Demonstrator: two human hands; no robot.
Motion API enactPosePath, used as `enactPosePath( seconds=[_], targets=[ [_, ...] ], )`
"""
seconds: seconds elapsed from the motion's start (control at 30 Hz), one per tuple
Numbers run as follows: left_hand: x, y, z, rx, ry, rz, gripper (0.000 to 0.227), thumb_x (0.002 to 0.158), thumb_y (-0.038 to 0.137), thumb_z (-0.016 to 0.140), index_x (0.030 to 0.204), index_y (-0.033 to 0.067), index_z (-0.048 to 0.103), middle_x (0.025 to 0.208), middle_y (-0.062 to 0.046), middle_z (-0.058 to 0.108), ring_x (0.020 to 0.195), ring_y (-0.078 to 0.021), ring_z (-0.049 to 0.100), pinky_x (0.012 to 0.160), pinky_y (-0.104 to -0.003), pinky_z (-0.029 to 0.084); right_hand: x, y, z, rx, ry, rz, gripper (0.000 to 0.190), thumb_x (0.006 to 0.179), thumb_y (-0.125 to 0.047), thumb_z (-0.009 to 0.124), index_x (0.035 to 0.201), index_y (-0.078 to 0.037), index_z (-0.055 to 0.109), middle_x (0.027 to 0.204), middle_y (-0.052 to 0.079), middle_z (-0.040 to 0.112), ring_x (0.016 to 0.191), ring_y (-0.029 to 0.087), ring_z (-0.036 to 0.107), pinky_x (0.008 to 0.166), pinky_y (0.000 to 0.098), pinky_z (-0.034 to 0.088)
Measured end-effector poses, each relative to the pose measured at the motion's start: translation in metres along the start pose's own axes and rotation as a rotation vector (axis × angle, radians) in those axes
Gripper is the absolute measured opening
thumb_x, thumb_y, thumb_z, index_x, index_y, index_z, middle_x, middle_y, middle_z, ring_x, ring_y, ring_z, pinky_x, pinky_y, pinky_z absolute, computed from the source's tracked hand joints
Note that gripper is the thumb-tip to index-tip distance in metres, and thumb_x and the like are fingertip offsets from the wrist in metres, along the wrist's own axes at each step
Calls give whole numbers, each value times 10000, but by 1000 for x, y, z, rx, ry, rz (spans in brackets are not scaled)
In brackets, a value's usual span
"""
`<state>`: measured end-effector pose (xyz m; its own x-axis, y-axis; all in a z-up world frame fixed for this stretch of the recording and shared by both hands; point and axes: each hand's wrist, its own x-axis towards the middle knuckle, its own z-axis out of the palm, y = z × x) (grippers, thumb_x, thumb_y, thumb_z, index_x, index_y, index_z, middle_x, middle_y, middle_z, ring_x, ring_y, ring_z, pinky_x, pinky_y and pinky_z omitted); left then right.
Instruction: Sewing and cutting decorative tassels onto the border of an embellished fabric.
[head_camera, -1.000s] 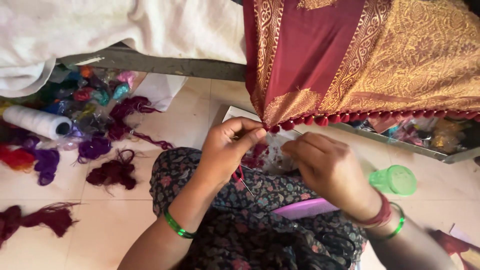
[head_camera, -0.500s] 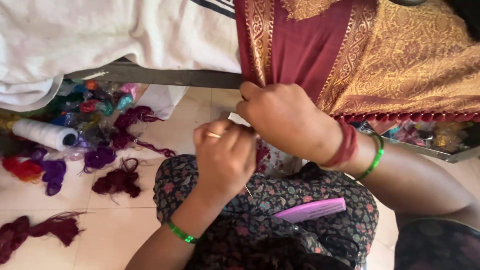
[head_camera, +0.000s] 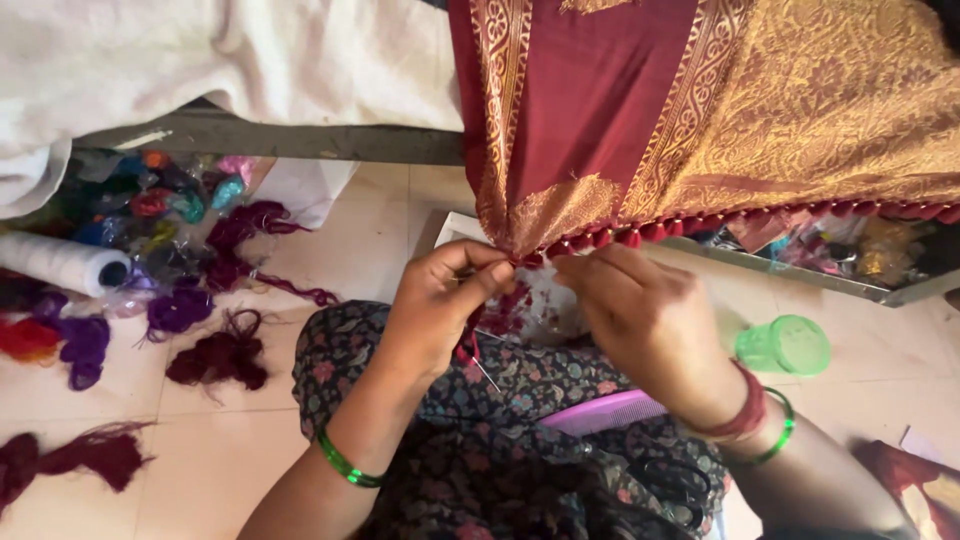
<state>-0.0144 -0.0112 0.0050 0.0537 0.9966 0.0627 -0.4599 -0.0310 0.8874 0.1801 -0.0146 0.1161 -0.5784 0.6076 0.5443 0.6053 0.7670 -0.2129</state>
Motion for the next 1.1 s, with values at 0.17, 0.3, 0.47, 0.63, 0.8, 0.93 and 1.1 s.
enactPosePath(
  seconds=[0.17,0.3,0.47,0.63,0.8,0.93,1.1],
  targets=[
    [-7,18,5,187,63,66,91,931,57,724,1001,-2,728,883,-25,732,829,-96,675,785,-257,550,6,-4,-13,-68,-251,-139,290,734,-26,714,1016,-95,728,812,65,626,629,264,653,545,384,531],
    [-12,40,11,553,94,311,84,899,74,761,966,26,746,879,-39,735,877,-153,665,817,-294,537,53,-5,-26,-108,-181,-268,303,770,-16,704,1066,-82,718,897,35,620,707,215,667,621,360,554],
    [-10,43,15,856,198,575,92,855,98,800,918,58,744,880,-60,724,939,-250,648,833,-364,513,105,-3,3,-160,-278,-464,89,811,-131,731,886,-96,697,882,58,595,624,214,668,506,349,524],
    [-20,59,27,1307,283,867,148,823,87,758,968,82,731,905,-60,677,969,-302,646,846,-449,471,104,-2,13,-345,-300,-475,53,758,-108,720,797,-110,685,855,56,607,595,209,674,463,336,526],
    [5,7,6,1113,283,685,131,874,125,754,987,84,703,949,-66,665,933,-277,655,818,-403,498,63,4,-2,56,-42,-387,180,861,-13,715,1037,-48,725,1026,70,686,823,242,720,682,337,572],
    [14,-29,1,377,188,200,118,951,125,750,1023,35,725,939,-47,713,838,-129,643,766,-279,521,25,7,16,320,-78,289,183,928,-95,786,1074,-32,696,993,67,773,726,159,744,606,291,566],
    [10,-23,14,298,182,249,100,939,74,744,1026,25,731,967,-19,740,887,-76,689,807,-241,550,-4,28,56,735,43,675,83,907,-33,689,965,24,669,947,64,774,778,104,775,512,262,569]
  ],
)
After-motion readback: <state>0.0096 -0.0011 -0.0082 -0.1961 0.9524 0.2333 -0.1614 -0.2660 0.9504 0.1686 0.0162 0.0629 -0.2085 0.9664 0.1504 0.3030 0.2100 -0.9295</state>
